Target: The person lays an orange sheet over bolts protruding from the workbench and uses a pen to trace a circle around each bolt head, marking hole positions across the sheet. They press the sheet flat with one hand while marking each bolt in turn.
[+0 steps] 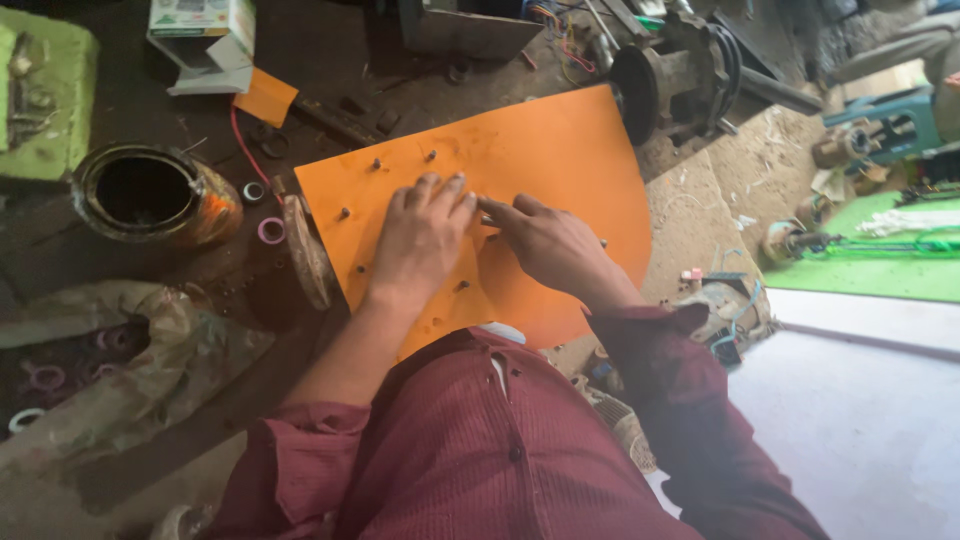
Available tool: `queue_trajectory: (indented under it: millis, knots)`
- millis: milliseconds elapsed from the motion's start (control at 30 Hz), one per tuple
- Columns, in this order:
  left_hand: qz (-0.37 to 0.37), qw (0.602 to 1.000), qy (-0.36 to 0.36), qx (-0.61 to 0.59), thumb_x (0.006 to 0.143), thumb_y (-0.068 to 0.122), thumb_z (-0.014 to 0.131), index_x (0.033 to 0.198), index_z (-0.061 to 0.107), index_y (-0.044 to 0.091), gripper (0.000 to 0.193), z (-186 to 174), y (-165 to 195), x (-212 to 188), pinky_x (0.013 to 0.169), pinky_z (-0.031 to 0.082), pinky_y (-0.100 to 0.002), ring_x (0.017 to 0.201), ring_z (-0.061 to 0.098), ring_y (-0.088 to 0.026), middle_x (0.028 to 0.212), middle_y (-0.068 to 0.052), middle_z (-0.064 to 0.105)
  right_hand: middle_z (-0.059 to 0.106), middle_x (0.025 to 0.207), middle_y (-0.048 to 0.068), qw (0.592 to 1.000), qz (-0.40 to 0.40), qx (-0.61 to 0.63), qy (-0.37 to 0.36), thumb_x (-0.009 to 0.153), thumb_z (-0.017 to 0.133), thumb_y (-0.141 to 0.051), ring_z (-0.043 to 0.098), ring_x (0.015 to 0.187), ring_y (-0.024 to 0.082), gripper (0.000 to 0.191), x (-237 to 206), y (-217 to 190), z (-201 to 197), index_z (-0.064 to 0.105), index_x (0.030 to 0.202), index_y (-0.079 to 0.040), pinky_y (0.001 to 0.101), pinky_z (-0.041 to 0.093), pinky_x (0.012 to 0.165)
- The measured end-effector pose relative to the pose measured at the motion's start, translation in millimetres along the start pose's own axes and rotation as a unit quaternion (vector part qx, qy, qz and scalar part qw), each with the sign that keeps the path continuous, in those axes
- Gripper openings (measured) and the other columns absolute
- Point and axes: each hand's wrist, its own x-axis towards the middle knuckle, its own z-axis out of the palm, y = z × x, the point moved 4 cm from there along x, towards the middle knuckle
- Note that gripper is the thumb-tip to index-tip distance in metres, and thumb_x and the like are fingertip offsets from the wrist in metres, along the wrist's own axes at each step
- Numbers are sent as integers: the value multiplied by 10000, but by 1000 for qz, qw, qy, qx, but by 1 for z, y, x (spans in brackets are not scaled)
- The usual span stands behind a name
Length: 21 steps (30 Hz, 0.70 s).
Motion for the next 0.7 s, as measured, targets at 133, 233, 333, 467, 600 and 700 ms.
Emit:
queue_trajectory:
  millis: [133,233,333,467,600,700]
  knots:
    - [-16,998,-18,60,932,196,579,1341,658,110,425,-1,14,-2,979,475,-389,1288,529,-249,1429,-37,614,658,998,104,997,8,63,53,979,580,-150,676,872,349,284,-19,9,4,675,1245,-178,464,540,715]
    - [-44,995,-51,79,945,209,572,1375,633,91,450,5,22,1,947,482,-393,1292,520,-268,1441,-49,587,655,977,109,990,-12,108,94,980,602,-135,679,880,345,221,-28,19,10,681,1186,-131,454,548,727]
    - [-85,991,-44,90,914,307,557,1415,595,65,558,8,34,3,921,486,-410,1257,515,-273,1445,-68,550,651,980,113,984,-42,134,114,978,599,-107,682,884,349,230,-30,28,14,677,1195,-113,452,554,736]
    - [-99,982,-73,143,940,228,569,1454,564,99,531,12,39,8,915,488,-388,1247,512,-250,1440,-32,538,667,1016,114,978,-82,148,124,979,590,-102,685,869,360,264,-26,31,11,660,1233,-105,455,561,724]
    - [-92,974,-101,178,977,233,563,1414,590,66,469,14,45,14,902,490,-366,1269,513,-247,1400,-42,561,670,1009,117,981,-89,141,97,982,594,-105,687,850,364,288,-21,34,9,640,1266,-110,466,555,705]
    - [-99,976,-89,173,975,235,559,1394,606,41,464,10,51,12,908,499,-371,1259,522,-248,1409,-55,570,667,1022,121,977,-122,133,118,996,597,-113,687,865,364,246,-21,37,6,637,1239,-114,458,558,713]
